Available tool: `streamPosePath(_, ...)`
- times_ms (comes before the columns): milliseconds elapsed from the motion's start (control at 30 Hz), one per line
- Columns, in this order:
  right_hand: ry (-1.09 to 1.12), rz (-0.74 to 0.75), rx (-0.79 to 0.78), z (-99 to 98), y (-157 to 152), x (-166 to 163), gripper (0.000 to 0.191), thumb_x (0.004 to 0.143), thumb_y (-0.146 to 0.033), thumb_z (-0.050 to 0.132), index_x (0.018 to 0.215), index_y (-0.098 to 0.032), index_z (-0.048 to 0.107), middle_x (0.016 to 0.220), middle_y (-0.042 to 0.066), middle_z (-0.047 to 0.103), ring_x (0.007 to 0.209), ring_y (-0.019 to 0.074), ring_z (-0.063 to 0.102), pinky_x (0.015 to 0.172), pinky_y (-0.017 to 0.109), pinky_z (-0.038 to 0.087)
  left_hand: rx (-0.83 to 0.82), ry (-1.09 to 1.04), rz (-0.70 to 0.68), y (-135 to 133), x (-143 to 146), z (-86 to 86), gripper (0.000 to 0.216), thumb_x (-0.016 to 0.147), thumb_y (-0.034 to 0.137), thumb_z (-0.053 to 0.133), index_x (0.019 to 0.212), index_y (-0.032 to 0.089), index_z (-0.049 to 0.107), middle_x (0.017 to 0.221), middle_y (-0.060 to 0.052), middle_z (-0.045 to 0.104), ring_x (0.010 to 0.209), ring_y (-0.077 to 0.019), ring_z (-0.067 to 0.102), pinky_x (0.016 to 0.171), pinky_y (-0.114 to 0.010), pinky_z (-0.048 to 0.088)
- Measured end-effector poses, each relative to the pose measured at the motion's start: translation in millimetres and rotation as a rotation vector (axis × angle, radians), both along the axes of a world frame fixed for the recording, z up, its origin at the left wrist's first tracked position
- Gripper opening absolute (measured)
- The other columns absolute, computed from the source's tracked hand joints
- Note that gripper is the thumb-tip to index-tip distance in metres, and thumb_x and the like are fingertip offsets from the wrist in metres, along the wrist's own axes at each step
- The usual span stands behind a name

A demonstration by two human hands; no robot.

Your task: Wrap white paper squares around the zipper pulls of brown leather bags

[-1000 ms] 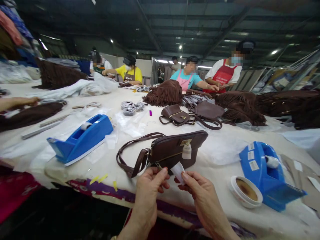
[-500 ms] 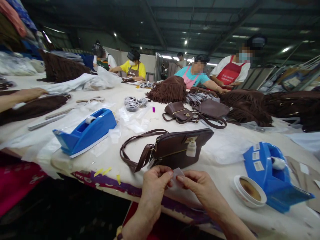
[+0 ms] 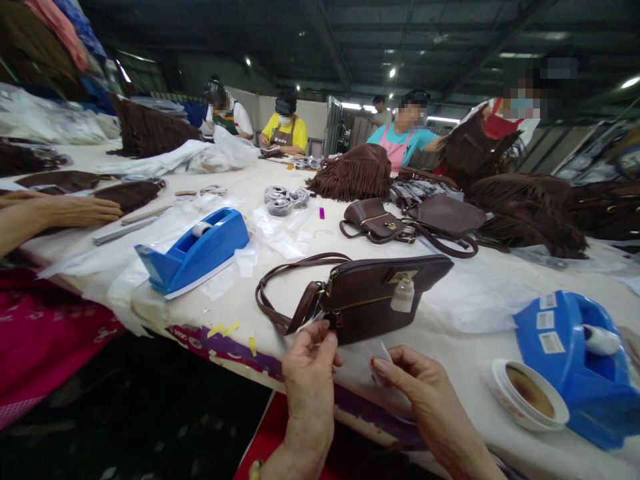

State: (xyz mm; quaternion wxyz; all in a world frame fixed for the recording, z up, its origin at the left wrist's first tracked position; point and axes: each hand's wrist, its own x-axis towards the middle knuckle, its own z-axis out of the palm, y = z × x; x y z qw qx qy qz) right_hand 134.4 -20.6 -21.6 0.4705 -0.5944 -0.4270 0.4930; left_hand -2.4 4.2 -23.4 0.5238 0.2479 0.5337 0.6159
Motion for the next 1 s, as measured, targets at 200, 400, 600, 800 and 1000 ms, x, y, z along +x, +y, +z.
streamPosePath(200, 0.075, -0.017, -0.075, -4.0, -7, -1, 0.033, 0.062, -0.045, 0.073, 0.059, -0.014, 0.060, 0.054, -0.004, 0.050, 0.053, 0.0089, 0.038, 0.051, 0.021, 0.029, -0.067, -0.151, -0.074, 6, 15, 8.0, 0.015, 0.064, 0.018, 0.063, 0.078, 0.013, 0.062, 0.055, 0.004, 0.054, 0.042, -0.0048, 0.041, 0.044, -0.019, 0.029)
streamPosePath(400, 0.153, 0.021, -0.127, -7.6, -12, 2, 0.032, 0.062, -0.043, 0.074, 0.063, -0.015, 0.061, 0.057, -0.002, 0.056, 0.053, 0.0092, 0.043, 0.051, 0.021, 0.030, -0.316, -0.520, -0.097, 8, 19, 20.6, 0.014, 0.071, 0.014, 0.060, 0.084, 0.016, 0.061, 0.083, -0.002, 0.065, 0.058, -0.0100, 0.055, 0.054, -0.024, 0.037)
streamPosePath(600, 0.172, -0.016, -0.106, -1.3, -14, -3, 0.030, 0.061, -0.042, 0.075, 0.061, -0.015, 0.061, 0.054, -0.004, 0.055, 0.051, 0.0077, 0.041, 0.050, 0.020, 0.029, -0.406, -0.768, -0.070, 10, 11, 23.7, 0.007, 0.079, 0.010, 0.055, 0.077, 0.016, 0.059, 0.081, -0.003, 0.067, 0.066, -0.0127, 0.059, 0.061, -0.028, 0.038)
streamPosePath(800, 0.144, -0.011, -0.097, -9.3, -16, 1, 0.032, 0.061, -0.044, 0.075, 0.062, -0.014, 0.062, 0.056, -0.003, 0.055, 0.053, 0.0085, 0.042, 0.051, 0.020, 0.031, -0.375, -0.744, -0.028, 7, 12, 22.9, 0.008, 0.077, 0.008, 0.055, 0.076, 0.015, 0.059, 0.073, -0.002, 0.066, 0.058, -0.0099, 0.054, 0.058, -0.026, 0.037)
streamPosePath(1000, 0.140, 0.018, -0.130, -14.9, -19, 4, 0.032, 0.063, -0.045, 0.073, 0.067, -0.015, 0.063, 0.060, -0.001, 0.059, 0.056, 0.0104, 0.045, 0.054, 0.021, 0.033, -0.319, -0.360, -0.039, 7, 17, 20.3, 0.013, 0.063, 0.016, 0.067, 0.075, 0.016, 0.062, 0.062, 0.002, 0.058, 0.054, -0.0089, 0.046, 0.051, -0.023, 0.032)
